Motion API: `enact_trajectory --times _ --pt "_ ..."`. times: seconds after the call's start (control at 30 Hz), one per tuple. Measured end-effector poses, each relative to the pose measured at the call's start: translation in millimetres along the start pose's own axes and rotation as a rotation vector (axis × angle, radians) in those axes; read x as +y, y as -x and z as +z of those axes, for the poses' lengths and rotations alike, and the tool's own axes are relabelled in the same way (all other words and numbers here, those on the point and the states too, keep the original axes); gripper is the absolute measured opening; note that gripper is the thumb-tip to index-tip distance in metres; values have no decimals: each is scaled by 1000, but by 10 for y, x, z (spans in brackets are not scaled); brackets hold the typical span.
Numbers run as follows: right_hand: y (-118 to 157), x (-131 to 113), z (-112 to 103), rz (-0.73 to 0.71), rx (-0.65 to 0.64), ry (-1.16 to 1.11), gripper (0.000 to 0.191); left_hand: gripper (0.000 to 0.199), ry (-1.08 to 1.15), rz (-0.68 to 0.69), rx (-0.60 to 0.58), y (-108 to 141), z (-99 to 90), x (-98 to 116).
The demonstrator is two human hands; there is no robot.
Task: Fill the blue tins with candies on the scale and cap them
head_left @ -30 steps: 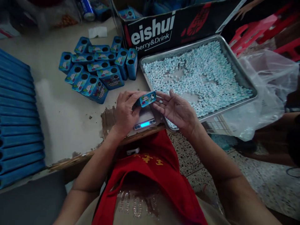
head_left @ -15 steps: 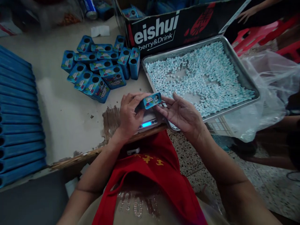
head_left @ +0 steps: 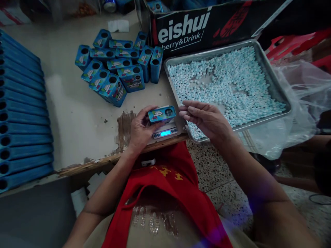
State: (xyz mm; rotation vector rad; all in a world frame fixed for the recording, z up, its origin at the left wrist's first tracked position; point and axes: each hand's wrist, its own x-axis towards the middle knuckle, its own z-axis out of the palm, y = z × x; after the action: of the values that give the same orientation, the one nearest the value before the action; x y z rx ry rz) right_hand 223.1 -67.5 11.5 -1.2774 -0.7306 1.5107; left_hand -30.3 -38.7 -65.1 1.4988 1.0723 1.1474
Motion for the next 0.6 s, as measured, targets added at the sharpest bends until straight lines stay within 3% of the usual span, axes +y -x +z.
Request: enact_trajectory --times 0.13,0.3,0.47,0.6 --pt "10 -193 83 -57 -78 212 22 72 -60 40 40 6 -168 30" --pt "-63 -356 297 -47 -171 286 28 56 -105 112 123 103 -593 69" --pt "-70 -529 377 -14 -156 318 15 52 -128 123 201 201 -940 25" --pt "-22 -642 380 -48 -137 433 15 56 -90 88 204 223 -1047 -13"
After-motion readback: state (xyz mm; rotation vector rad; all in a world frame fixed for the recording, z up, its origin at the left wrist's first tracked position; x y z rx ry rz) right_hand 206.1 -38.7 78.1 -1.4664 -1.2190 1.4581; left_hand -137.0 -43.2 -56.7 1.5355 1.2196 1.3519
